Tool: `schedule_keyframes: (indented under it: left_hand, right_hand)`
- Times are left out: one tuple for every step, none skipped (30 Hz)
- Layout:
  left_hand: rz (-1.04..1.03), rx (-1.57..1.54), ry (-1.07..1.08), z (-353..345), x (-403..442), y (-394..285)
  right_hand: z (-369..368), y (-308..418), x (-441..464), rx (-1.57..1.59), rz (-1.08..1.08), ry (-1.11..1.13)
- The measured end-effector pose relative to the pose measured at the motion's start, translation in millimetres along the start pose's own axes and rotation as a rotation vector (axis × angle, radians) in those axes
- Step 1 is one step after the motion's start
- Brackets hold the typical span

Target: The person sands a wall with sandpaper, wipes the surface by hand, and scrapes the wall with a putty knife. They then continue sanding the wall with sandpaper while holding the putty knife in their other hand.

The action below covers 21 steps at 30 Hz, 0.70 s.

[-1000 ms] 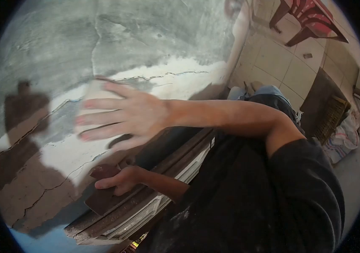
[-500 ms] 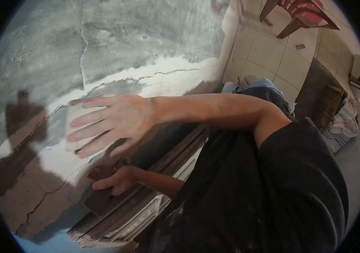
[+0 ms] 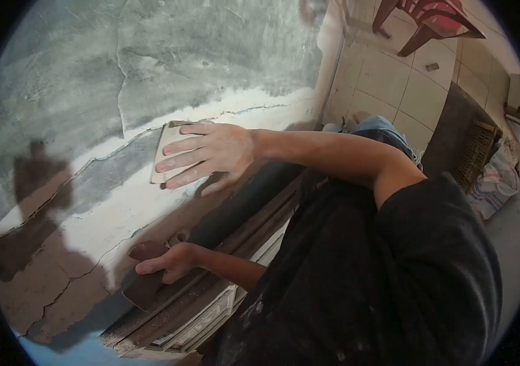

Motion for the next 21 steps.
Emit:
schedule_keyframes:
  left_hand:
    - [-0.003,-0.018,0.007,-2.3,0.7,-2.3]
    - [-0.004,-0.033,0.02,-4.3,0.3,-4.8]
    - [0.003,-0.042,0.037,-4.8,-2.9,-5.1]
    - [0.005,-0.053,0.034,-2.1,-3.0,-0.5]
    - [0.004,-0.061,0.029,-0.1,1.5,7.3]
    - [-0.003,-0.078,0.013,-0.2,4.2,8.2]
    - [-0.026,-0.078,0.019,-0.9,4.8,5.8]
    - [-0.047,-0.077,0.022,-0.8,3.4,1.7]
    - [-0.064,-0.077,0.019,-1.7,1.5,-2.7]
    - [-0.044,-0.106,0.028,-3.1,2.1,-0.7]
    - [-0.025,-0.135,0.04,-3.2,3.2,3.3]
    - [-0.008,-0.162,0.056,-5.3,3.7,5.9]
    - [0.004,-0.185,0.051,-7.8,3.4,5.4]
    - [0.016,-0.199,0.05,-9.1,2.3,4.4]
    - [0.028,-0.204,0.051,-7.0,1.6,5.0]
    - [0.012,-0.187,0.056,-4.5,1.9,4.6]
    - [-0.004,-0.178,0.054,-4.6,1.6,4.8]
    - [-0.023,-0.173,0.054,-5.1,3.4,3.8]
    - [-0.021,-0.169,0.065,-5.4,5.1,3.8]
    - [-0.013,-0.168,0.071,-5.5,4.6,3.9]
    - [-0.004,-0.169,0.072,-6.2,3.6,3.8]
  right_hand:
    - [5.9,-0.3,6.5,0.024,-0.009,-0.04]
    - [12.0,2.8,18.7,0.048,-0.025,-0.078]
    - [18.3,5.4,31.2,0.073,-0.047,-0.109]
    - [26.8,11.8,50.2,0.104,-0.003,-0.198]
    - [29.6,14.8,56.9,0.108,-0.003,-0.193]
    - [32.6,16.3,64.2,0.11,0.01,-0.191]
    - [34.4,17.6,69.6,0.109,0.03,-0.195]
    - [27.3,15.0,59.7,0.093,0.009,-0.161]
    - [17.2,11.1,36.0,0.077,-0.008,-0.123]
    - [10.6,6.8,19.1,0.056,-0.023,-0.086]
    - [9.3,4.7,12.3,0.032,-0.021,-0.061]
    - [7.1,2.5,5.5,0.009,-0.023,-0.038]
    - [4.6,0.8,2.6,-0.012,-0.032,-0.016]
    - [14.1,3.7,17.5,0.026,-0.008,-0.117]
    - [17.9,5.4,29.9,0.038,-0.029,-0.134]
    - [27.1,8.0,45.9,0.051,-0.048,-0.151]
    - [32.8,7.9,53.9,0.061,-0.056,-0.165]
    - [31.4,7.5,51.0,0.066,-0.047,-0.169]
    - [26.5,5.3,42.2,0.05,-0.068,-0.15]
    - [20.8,2.5,27.3,0.032,-0.084,-0.126]
    - [14.7,-1.7,10.7,0.013,-0.096,-0.1]
Point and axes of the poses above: each hand's wrist, its own x-axis towards the middle knuckle, its own z-axis out of the back of the hand, y = z × x, the point moved 10 cm from there along x, towards the middle knuckle
